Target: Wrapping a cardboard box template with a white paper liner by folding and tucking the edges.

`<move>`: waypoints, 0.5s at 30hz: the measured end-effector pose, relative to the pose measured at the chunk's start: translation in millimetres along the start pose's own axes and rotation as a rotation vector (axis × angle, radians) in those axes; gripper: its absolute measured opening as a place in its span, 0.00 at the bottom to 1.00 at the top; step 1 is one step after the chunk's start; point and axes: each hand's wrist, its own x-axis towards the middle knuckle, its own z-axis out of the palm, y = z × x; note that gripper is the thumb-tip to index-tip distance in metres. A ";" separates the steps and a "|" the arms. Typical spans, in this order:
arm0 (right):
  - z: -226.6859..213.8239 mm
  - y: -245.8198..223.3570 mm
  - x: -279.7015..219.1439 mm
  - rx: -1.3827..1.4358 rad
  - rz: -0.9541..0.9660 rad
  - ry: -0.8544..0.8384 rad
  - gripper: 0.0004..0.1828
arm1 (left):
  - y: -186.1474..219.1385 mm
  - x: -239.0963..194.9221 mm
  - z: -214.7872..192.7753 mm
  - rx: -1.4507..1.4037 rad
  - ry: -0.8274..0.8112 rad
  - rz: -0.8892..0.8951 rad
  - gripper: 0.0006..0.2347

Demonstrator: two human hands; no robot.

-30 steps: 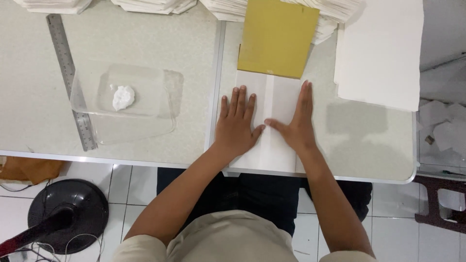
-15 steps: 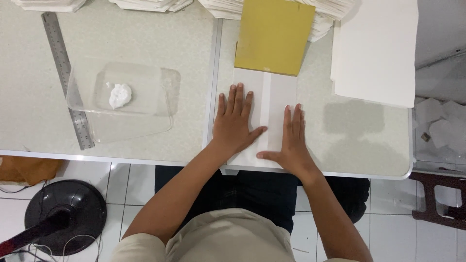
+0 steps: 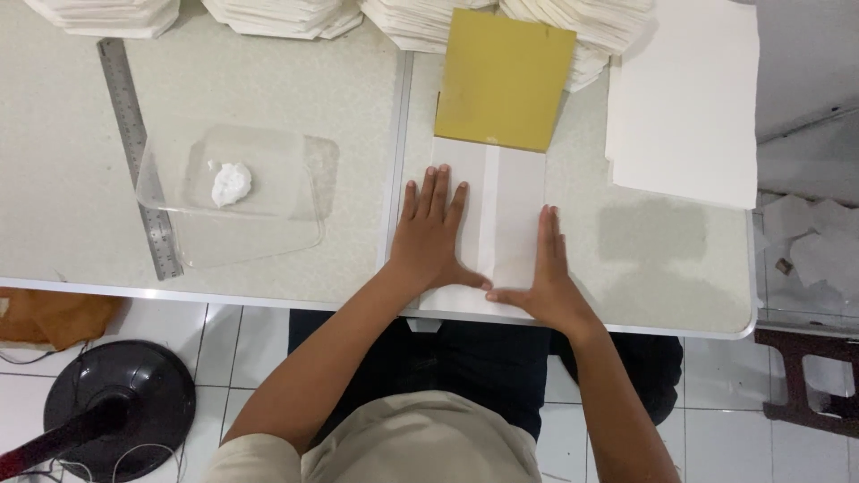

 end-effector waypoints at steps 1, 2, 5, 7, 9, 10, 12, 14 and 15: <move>-4.6 -2.3 -2.1 0.052 0.058 0.006 0.82 | 0.2 -0.6 -1.1 0.012 -0.007 0.001 0.62; -9.2 -4.7 -4.3 0.104 0.116 0.012 0.81 | 0.6 -1.1 -2.2 0.024 -0.015 0.002 0.63; -12.8 -1.9 2.8 0.111 0.097 0.032 0.79 | 1.6 -2.4 -6.6 0.030 -0.028 0.002 0.62; -19.5 -11.9 2.6 0.131 0.103 0.036 0.78 | 1.2 -1.4 -5.9 0.031 -0.037 0.004 0.62; -22.3 -15.1 7.0 0.152 0.107 0.037 0.77 | 1.5 -2.3 -7.7 0.032 -0.046 0.004 0.62; -22.1 -13.3 11.2 0.170 0.087 0.059 0.76 | 2.4 -3.6 -9.7 0.036 -0.054 0.003 0.61; -21.8 -9.2 24.2 0.188 0.062 0.082 0.75 | 2.6 -4.2 -11.7 0.043 -0.057 -0.001 0.61; -21.3 -4.6 39.2 0.341 -0.025 0.215 0.73 | 2.8 -4.6 -11.3 0.035 -0.061 0.001 0.60; -21.0 9.5 56.3 0.342 -0.027 0.215 0.73 | 2.1 -3.1 -10.3 0.036 -0.061 0.000 0.60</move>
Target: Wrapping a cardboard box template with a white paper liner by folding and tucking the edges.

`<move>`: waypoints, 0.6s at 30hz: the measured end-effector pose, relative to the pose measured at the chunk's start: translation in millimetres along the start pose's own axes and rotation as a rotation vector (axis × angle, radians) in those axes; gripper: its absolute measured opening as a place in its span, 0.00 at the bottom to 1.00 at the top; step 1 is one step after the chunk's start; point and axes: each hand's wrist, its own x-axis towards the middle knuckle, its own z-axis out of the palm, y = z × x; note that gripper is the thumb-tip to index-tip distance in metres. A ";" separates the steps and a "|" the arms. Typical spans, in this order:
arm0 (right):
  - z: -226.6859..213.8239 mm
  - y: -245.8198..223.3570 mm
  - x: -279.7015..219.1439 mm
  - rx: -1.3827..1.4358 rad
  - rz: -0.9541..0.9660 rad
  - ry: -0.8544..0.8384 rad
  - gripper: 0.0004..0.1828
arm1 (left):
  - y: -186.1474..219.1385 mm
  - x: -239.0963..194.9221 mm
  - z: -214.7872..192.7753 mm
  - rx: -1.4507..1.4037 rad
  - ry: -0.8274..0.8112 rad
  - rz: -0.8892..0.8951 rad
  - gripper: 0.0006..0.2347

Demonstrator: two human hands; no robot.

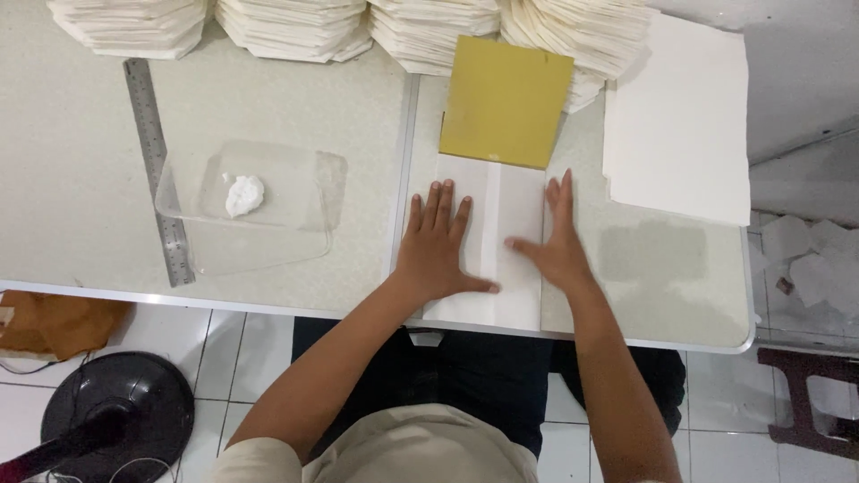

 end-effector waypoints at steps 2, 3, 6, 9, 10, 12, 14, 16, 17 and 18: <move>-1.8 29.8 32.3 0.152 -0.188 0.113 0.73 | -0.7 2.8 2.9 -0.008 0.012 0.001 0.56; -2.8 31.7 42.0 0.154 -0.186 0.113 0.73 | -0.2 2.2 1.9 -0.008 0.010 0.002 0.56; -8.3 47.2 80.2 0.350 -0.186 0.146 0.70 | 0.9 5.7 -2.9 0.003 0.023 -0.010 0.52; -9.4 70.7 106.1 0.736 -0.239 0.167 0.70 | 0.6 7.3 -4.3 0.057 0.008 -0.024 0.50; -10.0 67.3 103.0 0.799 -0.209 0.218 0.66 | 0.2 7.4 -4.5 0.045 0.003 -0.020 0.48; -10.8 69.7 101.3 0.860 -0.180 0.269 0.63 | -0.9 8.2 -4.7 0.033 -0.001 -0.017 0.47; -10.4 83.2 101.3 0.856 -0.151 0.318 0.54 | -1.1 7.7 -2.8 0.037 0.005 -0.001 0.46; -14.4 71.1 78.7 0.869 -0.202 0.257 0.53 | 0.6 8.2 -4.5 0.038 -0.011 -0.005 0.46; -16.2 65.3 66.7 0.881 -0.256 0.195 0.52 | 1.5 8.0 -5.2 0.039 -0.024 -0.009 0.46; -16.2 63.7 58.8 0.880 -0.258 0.196 0.52 | 1.8 7.1 -7.2 0.039 -0.021 -0.008 0.46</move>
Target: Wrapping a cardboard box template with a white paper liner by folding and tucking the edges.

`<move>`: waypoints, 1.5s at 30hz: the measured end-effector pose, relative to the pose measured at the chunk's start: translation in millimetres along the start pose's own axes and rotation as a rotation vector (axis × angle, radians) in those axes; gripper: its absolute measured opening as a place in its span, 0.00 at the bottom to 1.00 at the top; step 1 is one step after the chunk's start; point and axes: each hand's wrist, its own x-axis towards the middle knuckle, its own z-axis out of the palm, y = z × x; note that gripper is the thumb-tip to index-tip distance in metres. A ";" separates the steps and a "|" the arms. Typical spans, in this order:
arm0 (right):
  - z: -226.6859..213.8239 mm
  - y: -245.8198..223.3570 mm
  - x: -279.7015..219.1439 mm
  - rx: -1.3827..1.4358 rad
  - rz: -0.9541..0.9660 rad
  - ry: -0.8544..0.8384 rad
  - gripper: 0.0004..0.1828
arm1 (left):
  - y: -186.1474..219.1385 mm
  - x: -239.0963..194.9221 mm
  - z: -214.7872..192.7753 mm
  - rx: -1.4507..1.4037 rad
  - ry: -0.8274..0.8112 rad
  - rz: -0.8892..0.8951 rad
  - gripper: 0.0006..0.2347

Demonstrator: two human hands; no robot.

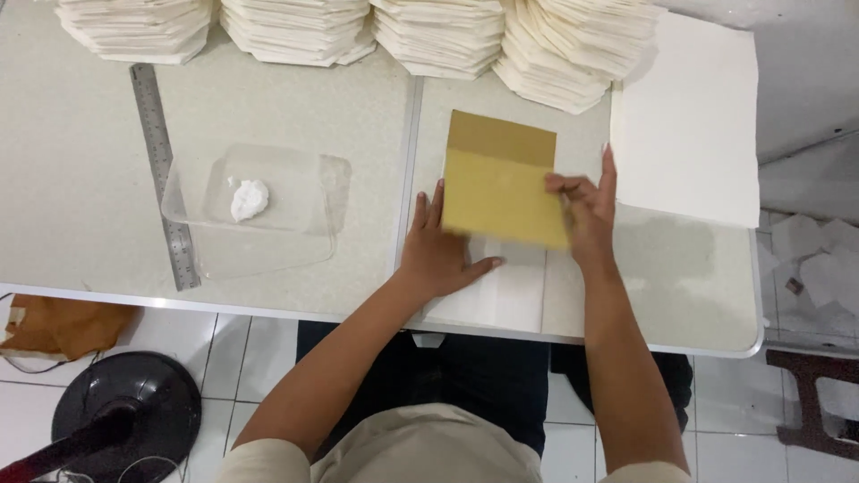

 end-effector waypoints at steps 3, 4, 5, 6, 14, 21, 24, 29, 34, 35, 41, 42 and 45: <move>3.9 -5.8 -18.3 -0.334 -0.103 -0.147 0.54 | -0.7 -4.8 -3.9 -0.119 0.058 -0.005 0.45; 4.7 -5.5 -18.6 -0.520 -0.139 -0.169 0.51 | -1.1 -4.7 -3.7 -0.134 0.076 -0.013 0.46; 5.3 -5.3 -18.9 -0.706 -0.175 -0.190 0.49 | -1.3 -4.5 -3.5 -0.150 0.094 -0.020 0.47; 8.5 -7.3 -20.8 -0.707 -0.176 -0.189 0.49 | -2.7 -6.0 -2.0 -0.150 0.095 -0.019 0.47; 4.1 13.1 -17.3 -1.188 -0.286 -0.263 0.48 | -26.1 -24.0 -4.8 -0.238 -0.020 -0.144 0.58; 16.8 7.6 -31.8 -1.385 -0.307 -0.267 0.39 | -35.7 43.8 17.1 -0.156 0.030 -0.038 0.33; 23.9 -1.0 -33.6 -1.393 -0.246 -0.264 0.38 | -26.2 52.0 11.5 -0.049 0.089 -0.085 0.29; 48.7 -11.7 -24.5 -1.597 -0.110 -0.233 0.36 | -22.2 50.3 11.4 -0.005 0.124 -0.122 0.28; 134.8 -15.2 -24.4 -1.338 -0.703 -0.315 0.35 | -23.7 51.1 18.6 0.051 0.167 -0.131 0.28; 158.8 -21.5 -28.1 -1.171 -0.729 -0.398 0.32 | -24.3 53.6 23.4 0.113 0.149 -0.131 0.28; 257.4 4.5 -36.2 -1.107 -0.740 -0.672 0.30 | -9.8 72.8 41.6 0.045 0.251 -0.308 0.29; 272.7 4.7 -35.7 -1.103 -0.742 -0.678 0.30 | -10.6 71.5 39.3 0.044 0.252 -0.315 0.29; 314.3 3.3 -32.8 -1.161 -0.652 -0.857 0.26 | -12.5 66.6 30.0 -0.005 0.168 -0.276 0.28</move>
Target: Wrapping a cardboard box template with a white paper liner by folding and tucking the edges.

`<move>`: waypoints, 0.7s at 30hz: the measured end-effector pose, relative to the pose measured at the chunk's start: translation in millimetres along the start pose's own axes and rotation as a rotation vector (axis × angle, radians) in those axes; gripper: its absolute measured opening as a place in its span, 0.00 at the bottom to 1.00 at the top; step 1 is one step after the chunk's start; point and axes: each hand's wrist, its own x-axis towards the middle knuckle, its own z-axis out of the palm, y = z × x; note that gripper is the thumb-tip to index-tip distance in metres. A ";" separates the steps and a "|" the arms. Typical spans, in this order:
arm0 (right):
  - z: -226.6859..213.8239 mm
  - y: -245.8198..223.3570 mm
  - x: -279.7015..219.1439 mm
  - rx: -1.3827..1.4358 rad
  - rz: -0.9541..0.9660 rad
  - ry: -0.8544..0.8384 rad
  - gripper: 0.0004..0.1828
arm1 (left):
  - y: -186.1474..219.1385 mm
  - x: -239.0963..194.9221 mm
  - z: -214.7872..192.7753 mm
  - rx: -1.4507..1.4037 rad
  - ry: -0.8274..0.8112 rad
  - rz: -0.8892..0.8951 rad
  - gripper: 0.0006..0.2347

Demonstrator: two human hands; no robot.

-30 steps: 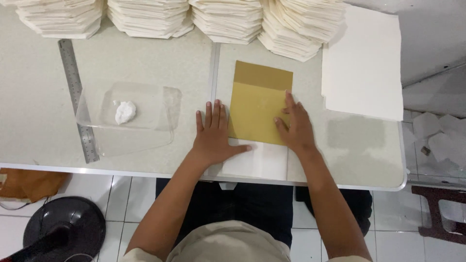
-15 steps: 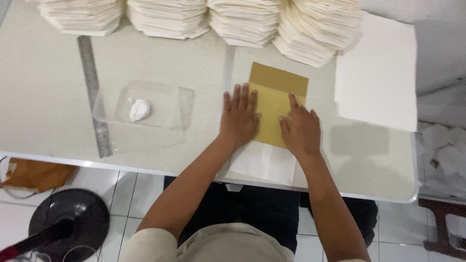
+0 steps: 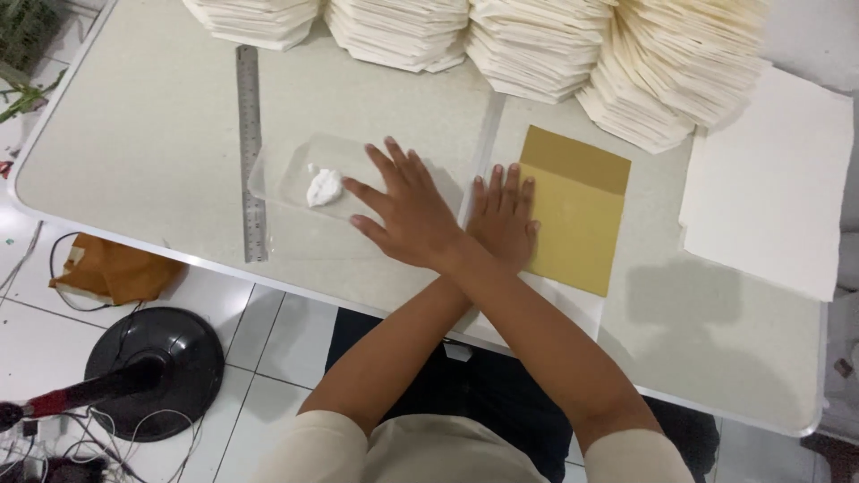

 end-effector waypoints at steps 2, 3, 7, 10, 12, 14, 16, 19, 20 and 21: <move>0.3 -9.1 20.0 -0.094 0.029 -0.178 0.29 | -1.0 -3.7 -8.5 -0.027 -0.053 0.013 0.27; 1.4 -11.9 24.6 -0.095 0.022 -0.179 0.29 | -2.1 -3.9 -8.3 -0.028 -0.049 0.007 0.27; 2.8 -22.6 37.5 -0.237 0.044 -0.273 0.39 | -4.9 -4.3 -6.1 -0.009 -0.040 0.048 0.27; 3.3 -25.2 39.7 -0.290 0.048 -0.302 0.42 | -6.3 -4.0 -5.5 -0.026 -0.042 0.066 0.27; 3.8 -24.7 39.5 -0.292 0.049 -0.301 0.42 | -6.6 -3.5 -5.4 -0.035 -0.042 0.072 0.27; 4.4 -24.7 38.3 -0.286 0.037 -0.274 0.43 | -6.5 -3.7 -4.7 -0.053 -0.040 0.071 0.27; 5.6 -24.3 37.1 -0.285 0.035 -0.278 0.44 | -7.6 -6.7 -8.1 -0.052 -0.037 0.073 0.26; 6.7 -22.3 34.9 -0.301 0.031 -0.272 0.45 | -7.5 -7.9 -11.5 -0.043 -0.028 0.080 0.26; 7.5 -21.9 33.7 -0.314 0.026 -0.267 0.45 | -7.3 -8.2 -12.1 -0.036 -0.027 0.079 0.27; 8.7 -20.8 33.3 -0.313 0.029 -0.265 0.45 | -7.1 -9.1 -13.1 -0.034 -0.028 0.082 0.27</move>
